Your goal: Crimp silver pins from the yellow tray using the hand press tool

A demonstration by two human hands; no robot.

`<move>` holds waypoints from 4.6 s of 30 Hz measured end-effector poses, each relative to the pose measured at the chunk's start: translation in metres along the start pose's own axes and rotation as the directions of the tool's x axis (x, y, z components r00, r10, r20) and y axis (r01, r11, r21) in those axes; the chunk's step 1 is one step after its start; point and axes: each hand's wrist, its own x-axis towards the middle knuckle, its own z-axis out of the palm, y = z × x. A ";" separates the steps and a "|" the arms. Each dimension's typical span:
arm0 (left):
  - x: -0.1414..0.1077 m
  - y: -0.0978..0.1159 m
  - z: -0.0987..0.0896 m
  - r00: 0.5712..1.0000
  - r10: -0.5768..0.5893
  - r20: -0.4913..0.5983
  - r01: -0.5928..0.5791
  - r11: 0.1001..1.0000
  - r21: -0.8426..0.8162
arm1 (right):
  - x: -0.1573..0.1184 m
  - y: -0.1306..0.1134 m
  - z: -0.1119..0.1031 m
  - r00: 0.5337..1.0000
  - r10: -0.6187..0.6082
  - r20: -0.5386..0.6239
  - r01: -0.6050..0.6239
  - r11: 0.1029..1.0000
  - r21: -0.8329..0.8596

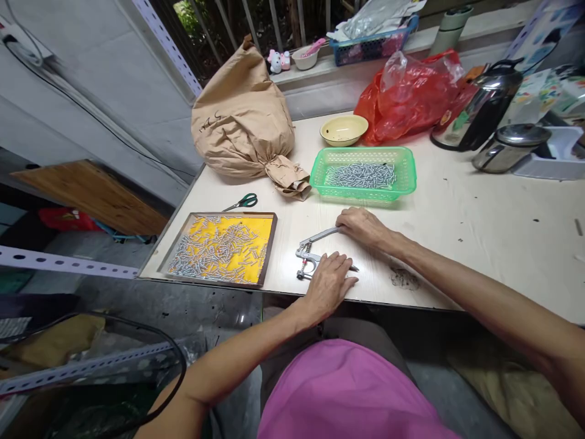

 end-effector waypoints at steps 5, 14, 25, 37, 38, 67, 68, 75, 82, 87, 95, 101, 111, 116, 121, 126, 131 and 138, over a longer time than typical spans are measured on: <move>-0.003 0.000 0.001 1.000 0.021 -0.015 -0.021 0.999 -0.047 | 0.014 -0.018 -0.008 1.000 0.015 0.022 -0.013 0.996 -0.092; -0.013 -0.013 0.030 1.000 -0.005 -0.024 0.003 0.998 -0.060 | 0.024 -0.118 0.009 0.876 -0.380 0.298 0.418 0.905 -0.076; -0.018 -0.012 0.035 0.998 0.021 0.054 -0.018 0.998 -0.064 | 0.033 -0.131 0.008 0.901 -0.410 -0.141 0.431 0.881 0.193; -0.067 -0.090 -0.097 0.792 -0.343 -0.505 0.471 0.870 0.149 | 0.016 0.027 -0.069 0.769 0.101 -0.631 -0.100 0.994 0.037; -0.072 -0.106 -0.106 0.768 -0.411 -0.491 0.543 0.824 0.159 | 0.013 0.041 -0.063 0.808 0.120 -0.577 -0.143 0.990 0.006; -0.052 -0.105 -0.120 0.812 -0.532 -0.239 0.516 0.847 -0.128 | -0.071 -0.067 0.011 1.000 0.020 -0.003 -0.018 0.961 0.277; -0.048 -0.094 -0.115 0.791 -0.590 -0.159 0.537 0.795 -0.282 | -0.071 -0.067 0.012 0.999 0.029 0.018 -0.033 0.964 0.264; -0.026 -0.061 -0.074 0.657 -0.682 0.322 0.664 0.322 -0.675 | -0.069 -0.058 0.013 0.998 0.062 0.032 -0.065 0.990 0.123; -0.019 -0.058 -0.058 0.616 -0.666 0.421 0.701 0.222 -0.677 | -0.072 -0.044 0.011 0.999 0.039 0.007 -0.040 0.997 0.072; -0.015 -0.051 -0.052 0.583 -0.662 0.472 0.733 0.177 -0.657 | -0.072 -0.046 0.007 0.998 0.057 0.014 -0.058 0.995 0.083; -0.006 -0.056 -0.055 0.530 -0.619 0.579 0.812 0.175 -0.556 | -0.072 -0.047 0.010 0.997 0.082 0.008 -0.082 0.995 0.059; -0.002 -0.057 -0.061 0.537 -0.550 0.640 0.842 0.307 -0.443 | -0.073 -0.047 0.009 0.997 0.070 -0.008 -0.070 0.997 0.035; -0.014 -0.043 -0.052 0.539 -0.599 0.593 0.814 0.189 -0.549 | -0.074 -0.052 0.015 0.998 0.062 -0.012 -0.062 0.996 -0.065; -0.010 -0.044 -0.057 0.467 -0.573 0.673 0.872 0.172 -0.459 | -0.074 -0.056 0.014 0.998 0.064 -0.002 -0.064 0.995 -0.083; -0.011 -0.042 -0.056 0.446 -0.588 0.675 0.881 0.154 -0.448 | -0.073 -0.054 0.005 0.997 0.061 0.047 -0.060 0.998 -0.030; -0.014 -0.039 -0.055 0.434 -0.590 0.681 0.888 0.154 -0.432 | -0.050 -0.033 -0.005 1.000 -0.014 0.019 0.014 1.000 0.012; -0.016 -0.036 -0.055 0.441 -0.593 0.674 0.885 0.164 -0.435 | -0.016 -0.019 -0.003 0.972 -0.115 0.207 0.127 0.991 -0.045; -0.016 -0.035 -0.054 0.423 -0.608 0.672 0.894 0.158 -0.420 | -0.009 -0.020 -0.004 0.968 -0.157 0.194 0.163 0.987 -0.012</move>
